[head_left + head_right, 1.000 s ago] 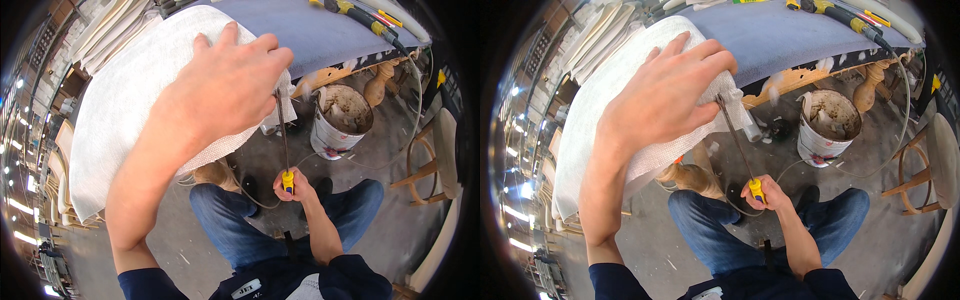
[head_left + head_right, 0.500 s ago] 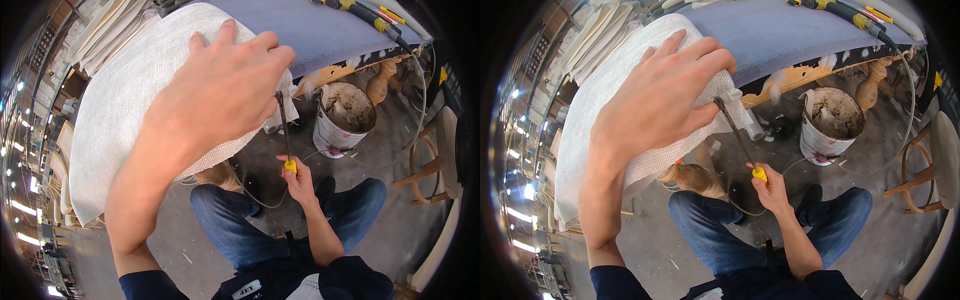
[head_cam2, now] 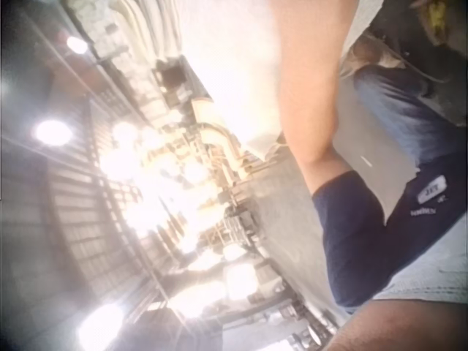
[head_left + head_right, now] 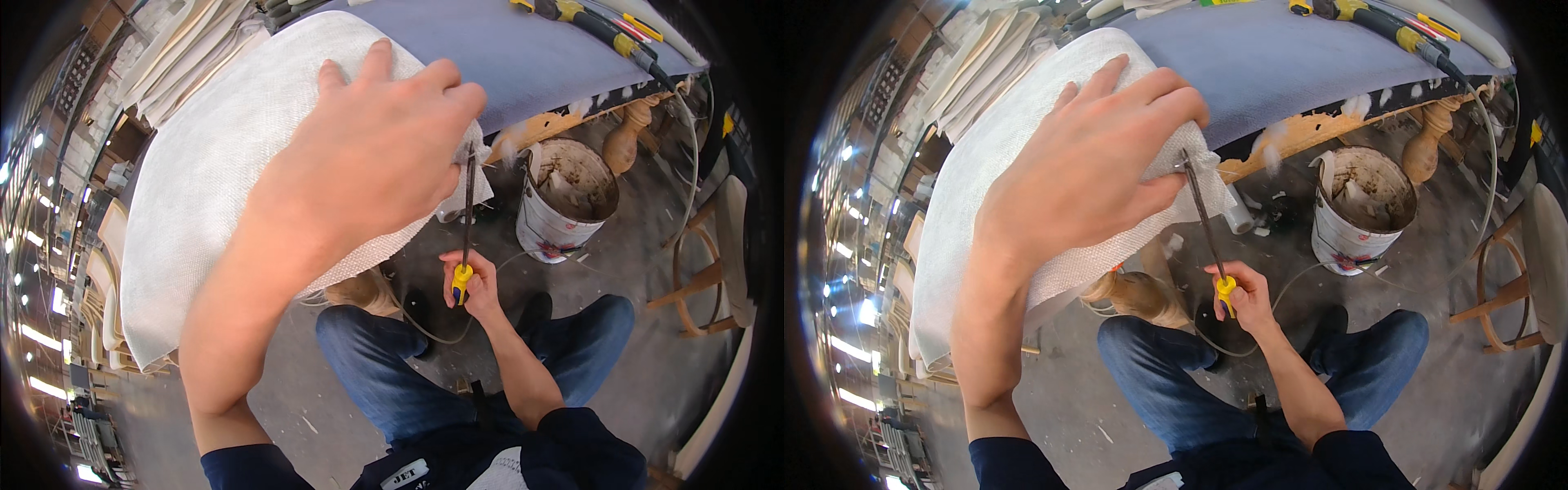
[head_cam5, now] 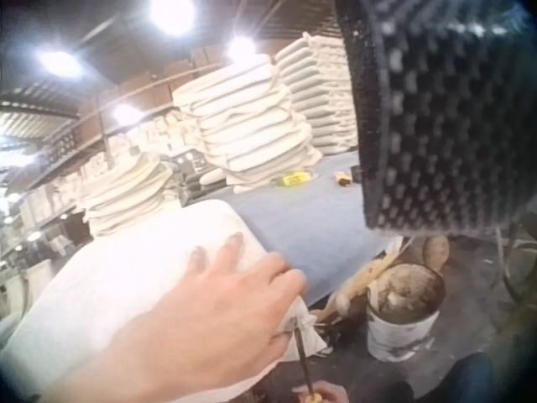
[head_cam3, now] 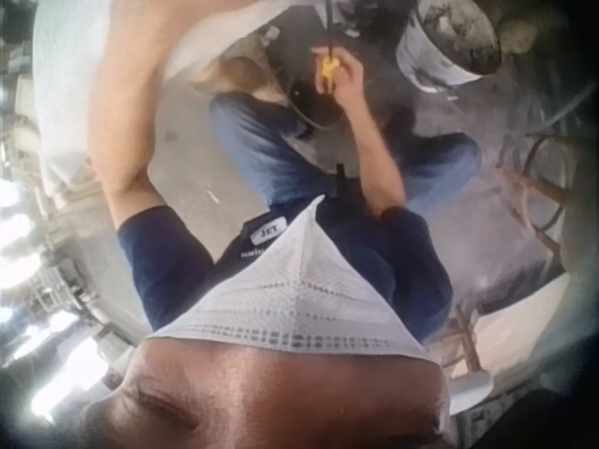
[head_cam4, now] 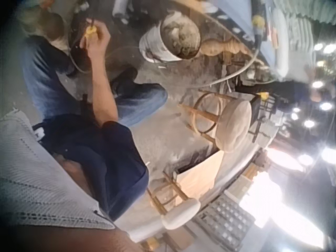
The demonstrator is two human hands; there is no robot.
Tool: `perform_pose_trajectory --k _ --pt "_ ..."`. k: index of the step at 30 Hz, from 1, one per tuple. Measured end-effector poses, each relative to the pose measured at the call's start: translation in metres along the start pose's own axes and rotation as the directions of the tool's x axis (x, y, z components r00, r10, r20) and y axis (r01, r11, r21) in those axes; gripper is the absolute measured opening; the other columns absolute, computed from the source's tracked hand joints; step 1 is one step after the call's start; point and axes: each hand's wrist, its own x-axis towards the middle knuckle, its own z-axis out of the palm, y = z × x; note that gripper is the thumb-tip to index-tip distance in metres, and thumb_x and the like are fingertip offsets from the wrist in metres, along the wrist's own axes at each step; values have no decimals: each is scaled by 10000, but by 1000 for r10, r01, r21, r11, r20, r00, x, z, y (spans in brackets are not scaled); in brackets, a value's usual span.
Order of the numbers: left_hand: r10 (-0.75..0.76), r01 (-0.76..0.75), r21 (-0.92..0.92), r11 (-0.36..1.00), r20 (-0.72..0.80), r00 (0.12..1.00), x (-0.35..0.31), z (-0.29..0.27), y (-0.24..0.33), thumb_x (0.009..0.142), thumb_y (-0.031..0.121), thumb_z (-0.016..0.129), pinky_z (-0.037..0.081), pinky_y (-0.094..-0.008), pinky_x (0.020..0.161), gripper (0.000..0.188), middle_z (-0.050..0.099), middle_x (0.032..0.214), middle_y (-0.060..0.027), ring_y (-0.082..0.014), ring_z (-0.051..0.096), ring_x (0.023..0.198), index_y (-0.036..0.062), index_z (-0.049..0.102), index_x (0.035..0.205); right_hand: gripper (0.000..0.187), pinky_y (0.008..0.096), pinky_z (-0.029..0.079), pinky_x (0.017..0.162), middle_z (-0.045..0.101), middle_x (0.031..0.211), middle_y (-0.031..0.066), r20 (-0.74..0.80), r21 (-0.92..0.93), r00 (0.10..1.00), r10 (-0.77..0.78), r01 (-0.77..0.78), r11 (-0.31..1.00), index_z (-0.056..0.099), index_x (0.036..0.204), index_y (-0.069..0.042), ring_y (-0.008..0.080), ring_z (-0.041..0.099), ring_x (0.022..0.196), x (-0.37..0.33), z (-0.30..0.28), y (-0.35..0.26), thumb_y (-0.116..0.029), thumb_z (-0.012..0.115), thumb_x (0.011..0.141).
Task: The person staples white fabric onto a chair cushion using a pneumatic staple gun and a screwdriver. They repeatedly pull, fold, and smooth the fabric edges while securing them to the cushion frame.
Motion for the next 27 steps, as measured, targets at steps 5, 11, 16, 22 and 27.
perform_pose_trajectory --k 5,11,16,22,27 --pt "-10 10 12 1000 -3 1000 -2 0 1 804 175 777 525 -513 943 414 617 1190 -46 -357 565 1145 124 633 1189 679 303 477 601 648 790 82 -251 -280 961 -116 43 959 650 1198 80 170 585 580 4 10 0 -556 439 1090" --pt "-7 7 12 1000 16 1000 0 -2 1 810 177 768 521 -529 945 407 618 1192 -44 -362 564 1152 122 633 1190 883 313 417 592 569 608 74 81 367 996 -22 -9 930 696 1057 56 183 517 575 -9 -8 6 -659 178 1088" --pt "-45 44 30 999 55 997 -1 -4 2 807 173 759 520 -560 940 411 625 1191 -41 -362 566 1150 121 635 1196 779 319 457 668 544 723 58 -341 377 940 -1 138 916 635 1187 18 170 519 684 -4 6 -31 -617 192 1107" --pt "-56 55 11 998 55 997 1 -6 4 805 172 751 516 -597 937 404 630 1196 -44 -375 567 1160 120 638 1190 355 314 513 757 542 938 42 -381 -431 835 -396 218 876 498 1366 -2 115 544 800 -9 -25 -38 -260 480 1123" --pt "-69 67 48 997 33 997 -2 -5 3 811 192 746 499 -636 962 401 625 1213 -46 -419 564 1206 118 638 1189 333 245 471 607 532 861 23 -470 -508 847 -250 -27 861 467 1379 0 83 520 670 -4 -30 -59 -208 459 1120"
